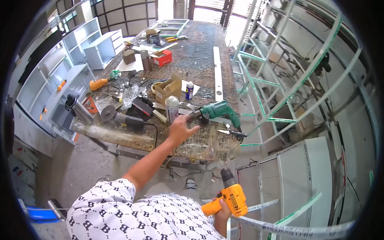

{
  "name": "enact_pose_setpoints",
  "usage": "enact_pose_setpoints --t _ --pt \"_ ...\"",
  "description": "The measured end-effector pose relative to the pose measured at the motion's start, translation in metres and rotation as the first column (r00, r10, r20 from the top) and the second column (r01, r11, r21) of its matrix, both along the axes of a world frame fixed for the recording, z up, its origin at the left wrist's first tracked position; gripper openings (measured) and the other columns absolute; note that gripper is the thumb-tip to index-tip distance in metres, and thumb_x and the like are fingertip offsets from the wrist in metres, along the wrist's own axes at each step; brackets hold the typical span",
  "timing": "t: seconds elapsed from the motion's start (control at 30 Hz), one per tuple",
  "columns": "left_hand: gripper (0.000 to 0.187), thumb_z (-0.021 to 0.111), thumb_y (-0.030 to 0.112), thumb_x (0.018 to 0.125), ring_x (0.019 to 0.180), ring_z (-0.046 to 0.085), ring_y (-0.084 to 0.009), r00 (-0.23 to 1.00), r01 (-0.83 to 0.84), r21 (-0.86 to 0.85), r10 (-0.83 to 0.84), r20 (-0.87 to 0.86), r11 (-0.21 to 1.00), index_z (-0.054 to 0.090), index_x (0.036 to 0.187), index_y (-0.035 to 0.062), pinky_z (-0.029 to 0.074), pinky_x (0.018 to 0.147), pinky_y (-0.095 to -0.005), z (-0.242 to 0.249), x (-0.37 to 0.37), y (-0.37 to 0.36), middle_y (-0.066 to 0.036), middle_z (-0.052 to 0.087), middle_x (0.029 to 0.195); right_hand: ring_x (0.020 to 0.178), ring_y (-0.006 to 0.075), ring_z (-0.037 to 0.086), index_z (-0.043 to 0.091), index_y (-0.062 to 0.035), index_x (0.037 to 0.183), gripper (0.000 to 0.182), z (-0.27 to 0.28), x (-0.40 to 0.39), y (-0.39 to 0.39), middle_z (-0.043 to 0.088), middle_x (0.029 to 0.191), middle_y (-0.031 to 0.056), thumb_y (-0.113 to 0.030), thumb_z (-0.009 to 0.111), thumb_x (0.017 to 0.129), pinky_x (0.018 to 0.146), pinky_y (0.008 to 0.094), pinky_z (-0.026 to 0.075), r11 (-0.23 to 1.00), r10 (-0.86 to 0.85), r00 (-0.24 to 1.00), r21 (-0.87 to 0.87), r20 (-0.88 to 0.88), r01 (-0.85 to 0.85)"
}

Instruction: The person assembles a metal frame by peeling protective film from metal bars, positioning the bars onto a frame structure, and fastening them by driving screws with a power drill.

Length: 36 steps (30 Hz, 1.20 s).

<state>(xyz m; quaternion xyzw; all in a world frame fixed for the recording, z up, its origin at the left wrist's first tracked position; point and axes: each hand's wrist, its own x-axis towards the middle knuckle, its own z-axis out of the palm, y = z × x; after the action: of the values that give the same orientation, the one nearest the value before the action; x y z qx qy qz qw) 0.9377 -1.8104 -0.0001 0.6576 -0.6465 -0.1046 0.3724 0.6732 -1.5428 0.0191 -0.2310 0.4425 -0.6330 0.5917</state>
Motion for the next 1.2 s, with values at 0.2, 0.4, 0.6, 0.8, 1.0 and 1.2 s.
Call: enact_pose_setpoints --t 0.2,0.4,0.6,0.8,1.0,1.2 --pt "0.047 0.073 0.037 0.076 0.095 0.062 -0.0342 0.977 -0.052 0.255 -0.004 0.215 0.966 0.056 0.103 0.0031 0.054 0.079 -0.0435 -0.034 -0.082 -0.096 -0.02 0.061 0.103 0.083 0.024 0.061 0.043 0.0 0.13 0.05 -0.008 -0.034 -0.075 0.058 0.108 0.0162 0.0 0.054 0.08 0.073 0.0367 0.055 0.993 0.113 0.981 -0.055 0.157 -0.105" --pt "0.02 0.068 0.019 0.074 0.083 0.06 -0.0374 0.947 0.25 -0.011 -0.247 -0.205 0.968 0.063 0.086 0.0037 0.05 0.071 -0.0435 -0.02 -0.064 -0.069 -0.018 0.061 0.09 0.088 0.0236 0.06 0.043 -0.0022 0.131 0.053 0.0 -0.021 -0.121 0.058 0.112 0.0133 -0.008 0.059 0.081 0.07 0.0397 0.054 0.943 0.327 0.943 -0.044 -0.058 -0.33" --pt "0.058 0.082 0.026 0.075 0.105 0.061 -0.0251 0.066 0.495 -0.123 -0.179 -0.982 0.86 0.05 0.118 0.0072 0.051 0.09 -0.0386 0.063 0.107 0.115 -0.01 0.06 0.113 0.089 0.0242 0.06 0.043 -0.0019 0.131 0.054 0.044 0.055 -0.159 0.058 0.113 0.014 -0.007 0.06 0.08 0.071 0.0404 0.054 0.759 0.631 0.768 -0.12 -0.112 -0.64" --pt "0.039 0.065 0.025 0.09 0.115 0.057 -0.0305 -0.539 -0.152 -0.173 -0.228 -0.811 0.973 0.049 0.121 0.0074 0.051 0.092 -0.0417 -0.01 0.241 0.301 -0.016 0.058 0.118 0.09 0.0247 0.06 0.043 -0.0017 0.132 0.056 0.07 0.218 -0.125 0.057 0.115 0.0146 -0.006 0.062 0.079 0.072 0.0412 0.054 0.459 0.874 0.482 -0.219 -0.061 -0.861" --pt "0.048 0.058 0.029 0.094 0.108 0.06 -0.0272 -0.781 -0.188 -0.136 -0.232 -0.58 0.973 0.047 0.133 0.004 0.052 0.088 -0.0384 -0.06 0.275 0.476 -0.016 0.06 0.115 0.093 0.0281 0.06 0.044 0.0004 0.13 0.058 0.024 0.426 -0.078 0.058 0.116 0.0182 -0.003 0.067 0.077 0.075 0.0435 0.053 0.181 0.984 0.151 -0.517 0.1 -0.836" --pt "0.051 0.06 0.024 0.093 0.101 0.062 -0.0222 -0.239 -0.4 0.125 0.029 -0.971 0.908 0.046 0.138 0.0026 0.051 0.086 -0.0339 0.022 0.341 0.524 -0.014 0.06 0.117 0.089 0.0286 0.062 0.047 0.0006 0.127 0.057 0.055 0.582 -0.002 0.058 0.113 0.0186 -0.008 0.071 0.077 0.077 0.0414 0.053 -0.112 0.967 -0.219 -0.55 0.131 -0.828"
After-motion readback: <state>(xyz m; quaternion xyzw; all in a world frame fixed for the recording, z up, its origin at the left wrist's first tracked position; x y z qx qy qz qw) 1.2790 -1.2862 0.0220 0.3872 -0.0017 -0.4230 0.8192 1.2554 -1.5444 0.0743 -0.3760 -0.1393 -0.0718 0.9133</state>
